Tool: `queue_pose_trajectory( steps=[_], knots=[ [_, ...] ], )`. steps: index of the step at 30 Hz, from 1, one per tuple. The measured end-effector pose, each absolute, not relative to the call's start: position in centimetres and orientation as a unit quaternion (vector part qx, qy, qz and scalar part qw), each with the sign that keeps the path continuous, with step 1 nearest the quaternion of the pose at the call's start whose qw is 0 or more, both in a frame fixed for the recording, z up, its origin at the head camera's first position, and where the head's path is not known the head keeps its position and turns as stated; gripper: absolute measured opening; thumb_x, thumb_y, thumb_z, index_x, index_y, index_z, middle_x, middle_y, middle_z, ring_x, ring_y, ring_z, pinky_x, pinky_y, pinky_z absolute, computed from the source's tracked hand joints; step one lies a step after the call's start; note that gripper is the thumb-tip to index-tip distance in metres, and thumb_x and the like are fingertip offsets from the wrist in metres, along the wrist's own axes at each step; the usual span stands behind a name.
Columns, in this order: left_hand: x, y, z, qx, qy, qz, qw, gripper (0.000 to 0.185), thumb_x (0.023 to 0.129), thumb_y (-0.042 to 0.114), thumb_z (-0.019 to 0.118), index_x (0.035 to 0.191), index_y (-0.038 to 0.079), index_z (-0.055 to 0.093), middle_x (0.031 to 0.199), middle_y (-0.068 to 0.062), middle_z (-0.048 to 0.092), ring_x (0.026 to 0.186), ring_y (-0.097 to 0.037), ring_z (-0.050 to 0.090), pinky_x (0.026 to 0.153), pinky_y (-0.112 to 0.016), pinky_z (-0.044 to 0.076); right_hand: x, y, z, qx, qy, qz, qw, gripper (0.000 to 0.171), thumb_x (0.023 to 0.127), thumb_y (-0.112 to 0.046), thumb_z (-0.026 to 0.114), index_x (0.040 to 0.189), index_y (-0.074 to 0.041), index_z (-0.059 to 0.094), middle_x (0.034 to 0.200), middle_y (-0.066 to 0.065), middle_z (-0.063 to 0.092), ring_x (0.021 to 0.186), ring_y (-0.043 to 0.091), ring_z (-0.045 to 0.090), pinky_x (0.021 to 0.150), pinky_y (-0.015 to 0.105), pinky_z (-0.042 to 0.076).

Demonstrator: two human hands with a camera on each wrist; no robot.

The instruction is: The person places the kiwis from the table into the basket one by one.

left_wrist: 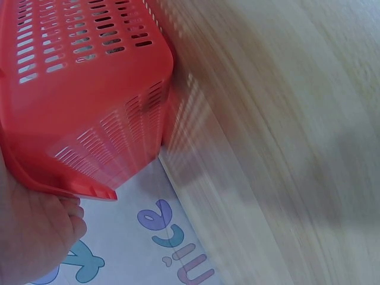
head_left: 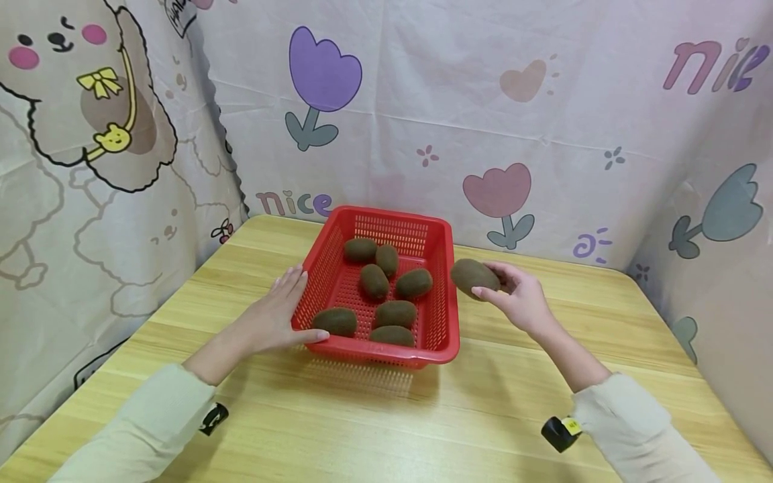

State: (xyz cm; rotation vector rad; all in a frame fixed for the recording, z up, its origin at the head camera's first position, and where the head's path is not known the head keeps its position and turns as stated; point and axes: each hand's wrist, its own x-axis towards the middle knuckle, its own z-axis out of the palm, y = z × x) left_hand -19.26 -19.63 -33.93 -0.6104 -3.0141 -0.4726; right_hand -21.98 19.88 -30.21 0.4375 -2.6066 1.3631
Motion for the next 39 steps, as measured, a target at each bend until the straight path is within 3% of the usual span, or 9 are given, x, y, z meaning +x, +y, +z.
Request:
queue_pose_trajectory(
  steps=[4, 17, 28, 39],
  knots=[
    [-19.3, -19.7, -34.0, -0.194, -0.969, -0.151, 0.013, 0.116, 0.074, 0.069, 0.059, 0.145, -0.01, 0.011, 0.154, -0.025, 0.006, 0.142, -0.041, 0.008, 0.116, -0.053, 0.013, -22.0, 18.7, -30.2, 0.162, -0.872, 0.457, 0.074, 0.048, 0.082, -0.008, 0.068, 0.126, 0.005, 0.053, 0.119, 0.024, 0.059, 0.102, 0.032, 0.061, 0.077, 0.01, 0.05],
    [-19.5, -19.7, -34.1, -0.198, -0.969, -0.149, 0.013, 0.116, 0.074, 0.068, 0.059, 0.145, -0.009, 0.01, 0.154, -0.025, 0.005, 0.143, -0.04, 0.007, 0.116, -0.052, 0.013, -22.5, 13.0, -30.6, 0.231, -0.853, 0.465, 0.052, 0.046, 0.079, -0.008, 0.072, 0.122, 0.0, 0.057, 0.113, 0.018, 0.063, 0.096, 0.026, 0.062, 0.085, 0.038, 0.055],
    [-19.5, -19.7, -34.2, -0.195, -0.969, -0.152, 0.012, 0.117, 0.073, 0.069, 0.059, 0.145, -0.009, 0.01, 0.154, -0.024, 0.005, 0.143, -0.039, 0.007, 0.117, -0.052, 0.012, -23.7, 7.9, -31.6, 0.255, -0.878, 0.403, 0.04, 0.046, 0.079, -0.018, 0.074, 0.12, -0.004, 0.059, 0.115, 0.01, 0.064, 0.095, 0.02, 0.061, 0.084, 0.035, 0.054],
    [-19.3, -19.7, -34.1, -0.19, -0.97, -0.153, 0.009, 0.116, 0.073, 0.069, 0.059, 0.145, -0.008, 0.01, 0.154, -0.024, 0.007, 0.143, -0.04, 0.007, 0.116, -0.052, 0.013, -23.9, 4.1, -33.1, 0.245, -0.896, 0.37, 0.028, 0.04, 0.082, -0.019, 0.071, 0.116, -0.002, 0.059, 0.108, 0.012, 0.066, 0.093, 0.021, 0.063, 0.08, 0.035, 0.053]
  ],
)
